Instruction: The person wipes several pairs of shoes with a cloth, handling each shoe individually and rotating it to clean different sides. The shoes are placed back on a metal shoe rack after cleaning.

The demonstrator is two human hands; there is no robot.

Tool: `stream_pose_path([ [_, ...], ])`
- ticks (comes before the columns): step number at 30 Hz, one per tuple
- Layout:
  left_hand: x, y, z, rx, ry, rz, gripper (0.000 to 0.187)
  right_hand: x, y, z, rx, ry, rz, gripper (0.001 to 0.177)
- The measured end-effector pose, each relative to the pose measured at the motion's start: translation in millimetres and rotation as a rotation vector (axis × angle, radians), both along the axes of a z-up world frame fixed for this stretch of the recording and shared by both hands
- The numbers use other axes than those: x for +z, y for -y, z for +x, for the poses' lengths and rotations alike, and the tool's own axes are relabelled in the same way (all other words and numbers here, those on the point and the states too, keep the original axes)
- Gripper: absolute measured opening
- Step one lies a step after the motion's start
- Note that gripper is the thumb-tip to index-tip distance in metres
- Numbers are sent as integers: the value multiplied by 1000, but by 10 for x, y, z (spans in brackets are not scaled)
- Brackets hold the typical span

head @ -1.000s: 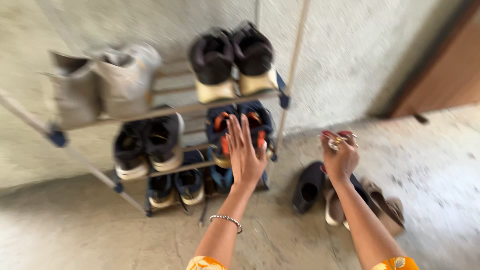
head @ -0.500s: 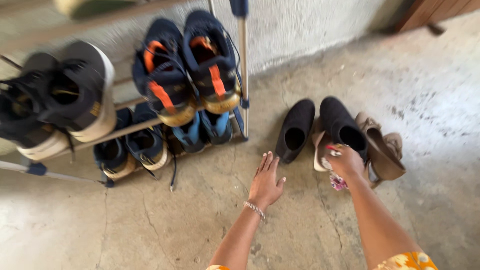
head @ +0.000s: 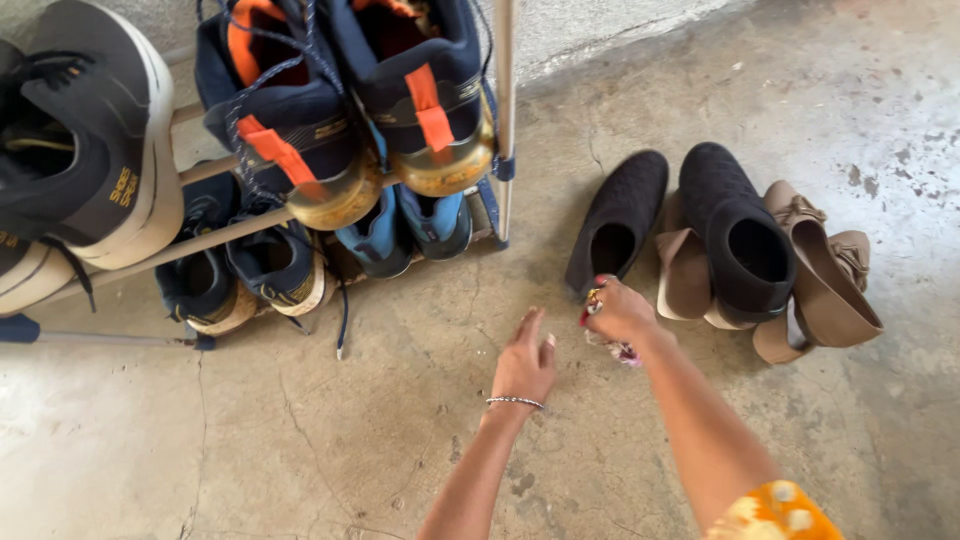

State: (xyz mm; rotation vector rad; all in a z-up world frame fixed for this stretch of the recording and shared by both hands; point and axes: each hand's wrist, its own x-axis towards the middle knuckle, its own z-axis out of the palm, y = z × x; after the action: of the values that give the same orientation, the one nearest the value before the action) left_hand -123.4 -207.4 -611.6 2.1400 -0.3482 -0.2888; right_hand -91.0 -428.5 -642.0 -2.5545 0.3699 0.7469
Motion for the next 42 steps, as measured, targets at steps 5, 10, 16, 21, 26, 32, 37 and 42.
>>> stream_pose_path([
  [5, 15, -162, 149, 366, -144, -71, 28, 206, -375, 47, 79, -284, 623, 25],
  [10, -465, -446, 185, 327, -495, 65, 57, 636, -552, 157, -327, -17, 469, 22],
  [16, -1020, -388, 54, 569, -977, -249, 62, 367, -735, 62, -609, 340, 409, 41],
  [21, -1253, -230, 70, 767, -1147, -742, 58, -468, -957, -272, 196, 672, 95, 60],
  [26, -1536, -152, 63, 716, -1252, -1288, 72, -466, -908, -371, 265, 540, 1, 63],
  [32, -673, -399, -144, 704, -1184, -1392, 73, 265, -900, -231, 28, 446, 158, 51],
  [37, 548, -1128, -326, 532, -1065, -1435, 74, 1606, -1350, -302, -62, 656, 517, 66],
  [42, 1466, -1912, -696, 377, -793, -1552, 80, 2689, -2095, -596, -97, 675, 813, 49],
])
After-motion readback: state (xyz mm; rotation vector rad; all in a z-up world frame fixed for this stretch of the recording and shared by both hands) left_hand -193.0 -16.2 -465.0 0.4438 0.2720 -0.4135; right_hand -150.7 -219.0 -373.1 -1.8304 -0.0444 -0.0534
